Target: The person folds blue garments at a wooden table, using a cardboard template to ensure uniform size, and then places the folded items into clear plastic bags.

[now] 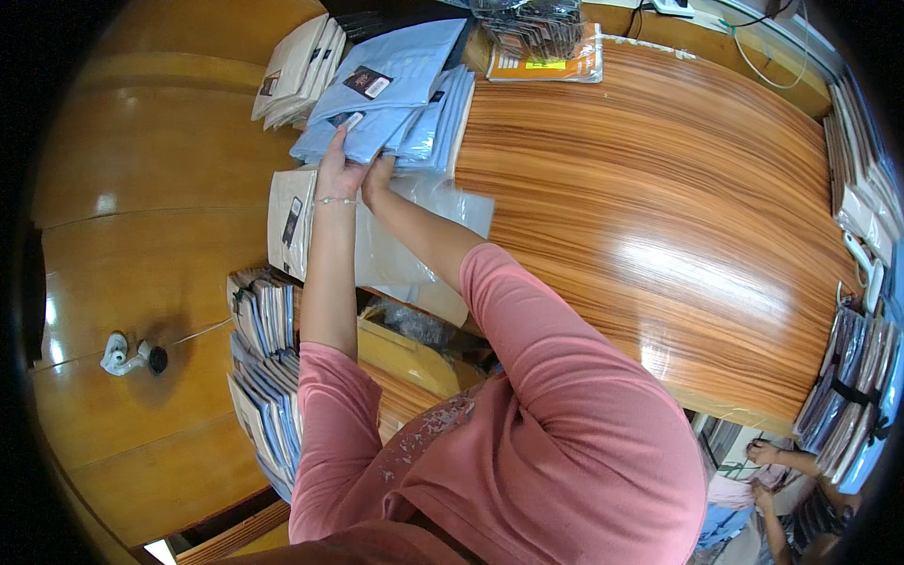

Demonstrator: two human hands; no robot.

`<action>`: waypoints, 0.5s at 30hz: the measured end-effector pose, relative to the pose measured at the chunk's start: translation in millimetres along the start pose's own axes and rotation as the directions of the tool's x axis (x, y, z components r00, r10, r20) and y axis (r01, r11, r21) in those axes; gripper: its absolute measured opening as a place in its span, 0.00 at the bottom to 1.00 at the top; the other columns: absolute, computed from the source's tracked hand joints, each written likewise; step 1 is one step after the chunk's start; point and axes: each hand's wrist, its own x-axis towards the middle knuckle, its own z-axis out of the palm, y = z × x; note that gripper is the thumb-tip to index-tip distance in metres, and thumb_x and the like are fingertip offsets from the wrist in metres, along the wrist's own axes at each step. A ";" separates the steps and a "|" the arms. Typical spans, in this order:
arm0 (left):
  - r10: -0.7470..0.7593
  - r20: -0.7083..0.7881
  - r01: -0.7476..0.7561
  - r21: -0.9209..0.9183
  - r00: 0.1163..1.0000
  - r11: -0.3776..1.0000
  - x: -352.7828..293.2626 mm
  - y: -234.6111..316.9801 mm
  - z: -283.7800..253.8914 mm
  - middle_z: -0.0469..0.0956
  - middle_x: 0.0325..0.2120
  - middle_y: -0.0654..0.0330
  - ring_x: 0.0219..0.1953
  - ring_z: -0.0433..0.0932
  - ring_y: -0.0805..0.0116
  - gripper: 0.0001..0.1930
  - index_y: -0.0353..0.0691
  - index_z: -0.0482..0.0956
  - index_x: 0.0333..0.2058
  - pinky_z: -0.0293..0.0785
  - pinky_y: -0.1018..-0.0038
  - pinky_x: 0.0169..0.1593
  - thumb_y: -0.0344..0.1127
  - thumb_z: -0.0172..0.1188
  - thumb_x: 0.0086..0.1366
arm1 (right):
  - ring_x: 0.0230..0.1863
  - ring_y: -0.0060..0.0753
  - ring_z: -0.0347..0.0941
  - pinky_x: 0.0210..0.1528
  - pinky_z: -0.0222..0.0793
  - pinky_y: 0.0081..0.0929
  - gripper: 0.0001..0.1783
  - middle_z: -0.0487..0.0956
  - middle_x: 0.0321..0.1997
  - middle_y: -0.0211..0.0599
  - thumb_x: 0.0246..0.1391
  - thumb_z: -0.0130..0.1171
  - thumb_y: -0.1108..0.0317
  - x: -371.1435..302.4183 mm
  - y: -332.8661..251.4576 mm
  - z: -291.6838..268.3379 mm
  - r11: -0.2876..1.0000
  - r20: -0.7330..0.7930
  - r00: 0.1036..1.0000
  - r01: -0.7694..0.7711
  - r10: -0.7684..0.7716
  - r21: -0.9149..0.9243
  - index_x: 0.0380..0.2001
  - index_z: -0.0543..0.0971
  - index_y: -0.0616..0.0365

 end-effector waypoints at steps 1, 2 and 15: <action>0.052 -0.035 -0.052 -0.011 0.998 0.999 -2.7 2.8 -36.7 0.72 0.45 0.50 0.46 0.73 0.54 0.17 0.33 0.66 0.48 0.70 0.57 0.50 0.36 0.51 0.63 | 0.51 0.41 0.66 0.55 0.60 0.34 0.23 0.72 0.48 0.41 0.60 0.34 0.55 -31.5 15.7 -8.7 0.995 -0.070 0.995 -0.070 0.065 -0.073 0.48 0.68 0.60; 0.088 -0.083 -0.087 0.016 0.993 0.996 -5.6 3.5 -65.4 0.72 0.44 0.51 0.45 0.73 0.55 0.18 0.33 0.66 0.48 0.71 0.57 0.49 0.36 0.53 0.62 | 0.51 0.41 0.67 0.54 0.61 0.34 0.21 0.73 0.47 0.41 0.59 0.35 0.57 -59.3 22.7 -12.6 0.981 -0.137 0.984 -0.134 0.115 -0.137 0.46 0.69 0.60; 0.002 -0.099 -0.003 -0.011 0.995 1.000 -15.5 5.2 -54.3 0.71 0.42 0.50 0.44 0.71 0.56 0.16 0.34 0.68 0.44 0.67 0.62 0.51 0.38 0.50 0.61 | 0.37 0.32 0.73 0.37 0.70 0.32 0.10 0.76 0.37 0.39 0.55 0.45 0.70 -77.0 -66.1 11.7 0.659 0.002 0.904 -0.310 0.428 -0.686 0.39 0.72 0.61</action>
